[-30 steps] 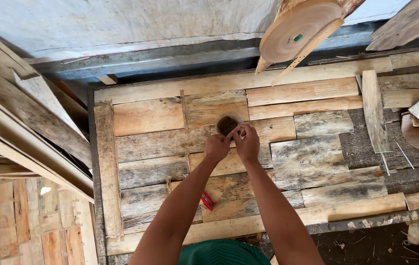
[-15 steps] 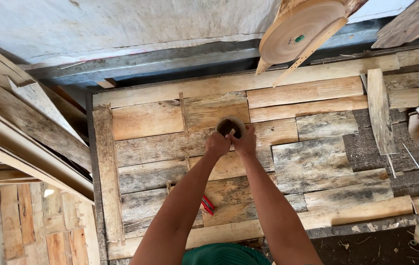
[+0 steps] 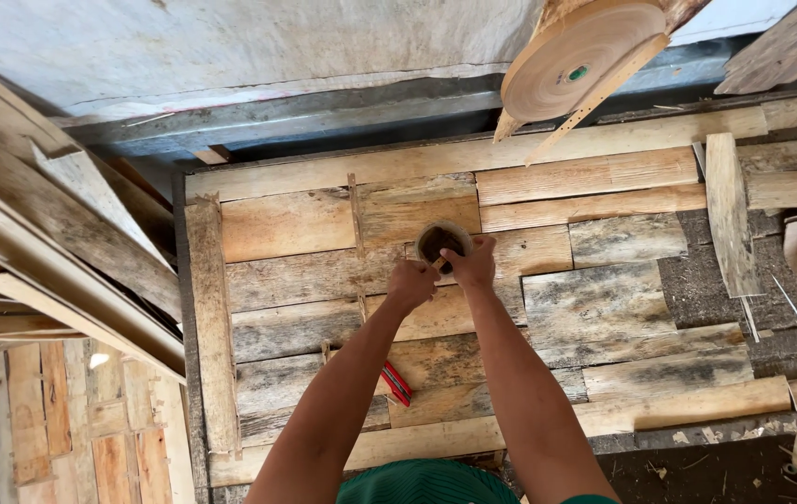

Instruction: Cutting and fitting thin wood strips to repair gaps in a textured wood panel at a workbench.

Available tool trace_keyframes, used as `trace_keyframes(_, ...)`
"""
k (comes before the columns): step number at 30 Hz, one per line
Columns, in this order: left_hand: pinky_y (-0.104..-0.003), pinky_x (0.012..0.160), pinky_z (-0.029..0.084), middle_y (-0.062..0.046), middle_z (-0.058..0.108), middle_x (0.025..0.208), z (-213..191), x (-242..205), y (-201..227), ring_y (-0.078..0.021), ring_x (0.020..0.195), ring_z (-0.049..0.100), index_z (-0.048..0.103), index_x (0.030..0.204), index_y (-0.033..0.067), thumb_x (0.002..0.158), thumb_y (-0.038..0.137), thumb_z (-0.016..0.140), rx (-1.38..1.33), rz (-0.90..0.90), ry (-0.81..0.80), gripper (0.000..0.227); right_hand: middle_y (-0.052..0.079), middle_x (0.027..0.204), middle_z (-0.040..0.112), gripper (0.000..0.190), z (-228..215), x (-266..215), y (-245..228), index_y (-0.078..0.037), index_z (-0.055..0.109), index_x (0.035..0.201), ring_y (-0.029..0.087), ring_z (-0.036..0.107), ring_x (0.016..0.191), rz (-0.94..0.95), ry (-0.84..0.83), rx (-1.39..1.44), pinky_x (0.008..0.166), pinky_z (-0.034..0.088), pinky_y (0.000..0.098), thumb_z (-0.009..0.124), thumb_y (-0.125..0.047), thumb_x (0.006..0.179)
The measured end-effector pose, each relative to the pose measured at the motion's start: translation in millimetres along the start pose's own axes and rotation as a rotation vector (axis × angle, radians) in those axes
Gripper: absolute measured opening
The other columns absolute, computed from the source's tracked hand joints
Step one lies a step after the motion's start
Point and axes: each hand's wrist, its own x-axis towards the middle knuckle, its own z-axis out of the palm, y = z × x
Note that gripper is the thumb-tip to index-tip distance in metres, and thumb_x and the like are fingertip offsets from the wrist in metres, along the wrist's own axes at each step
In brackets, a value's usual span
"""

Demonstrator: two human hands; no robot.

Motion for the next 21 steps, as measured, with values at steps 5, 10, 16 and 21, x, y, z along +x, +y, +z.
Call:
trace_keyframes(5, -0.034, 0.060, 0.061, -0.010, 0.076, 0.076, -10, -21, -23, -0.0151, 0.062, 0.073, 0.078, 0.102, -0.0021, 0.102, 0.027, 0.060, -0.130, 0.064, 0.019, 0.034, 0.023, 0.116, 0.067, 0.069, 4, -2, 7, -0.006, 0.046, 0.127, 0.036, 0.070, 0.102, -0.063, 0.039, 0.086, 0.083, 0.057, 0.0472, 0.086, -0.040, 0.081)
trace_keyframes(10, -0.032, 0.060, 0.057, -0.008, 0.075, 0.078, -29, -66, -38, -0.0144, 0.063, 0.071, 0.078, 0.111, 0.0044, 0.099, 0.026, 0.058, -0.219, 0.120, 0.087, 0.032, 0.024, 0.108, 0.064, 0.058, 4, -8, 38, -0.004, 0.055, 0.127, 0.036, 0.065, 0.092, -0.386, 0.265, 0.013, 0.076, 0.054, 0.0480, 0.082, -0.042, 0.092)
trace_keyframes(16, -0.030, 0.066, 0.057, -0.008, 0.076, 0.086, -15, -64, -110, -0.0148, 0.067, 0.070, 0.074, 0.117, 0.0016, 0.104, 0.029, 0.054, -0.481, 0.201, 0.083, 0.036, 0.005, 0.094, 0.072, 0.032, -16, -96, 31, -0.005, 0.072, 0.110, 0.018, 0.066, 0.079, -0.341, -0.054, 0.224, 0.071, 0.056, 0.0347, 0.062, -0.035, 0.106)
trace_keyframes(21, -0.029, 0.068, 0.057, -0.010, 0.077, 0.089, 1, -80, -137, -0.0156, 0.072, 0.072, 0.076, 0.115, -0.0006, 0.107, 0.028, 0.052, -0.611, 0.166, 0.025, 0.038, 0.003, 0.094, 0.075, 0.024, 3, -158, 30, -0.007, 0.073, 0.110, 0.009, 0.066, 0.079, -0.260, -0.434, 0.423, 0.065, 0.052, 0.0270, 0.067, -0.027, 0.099)
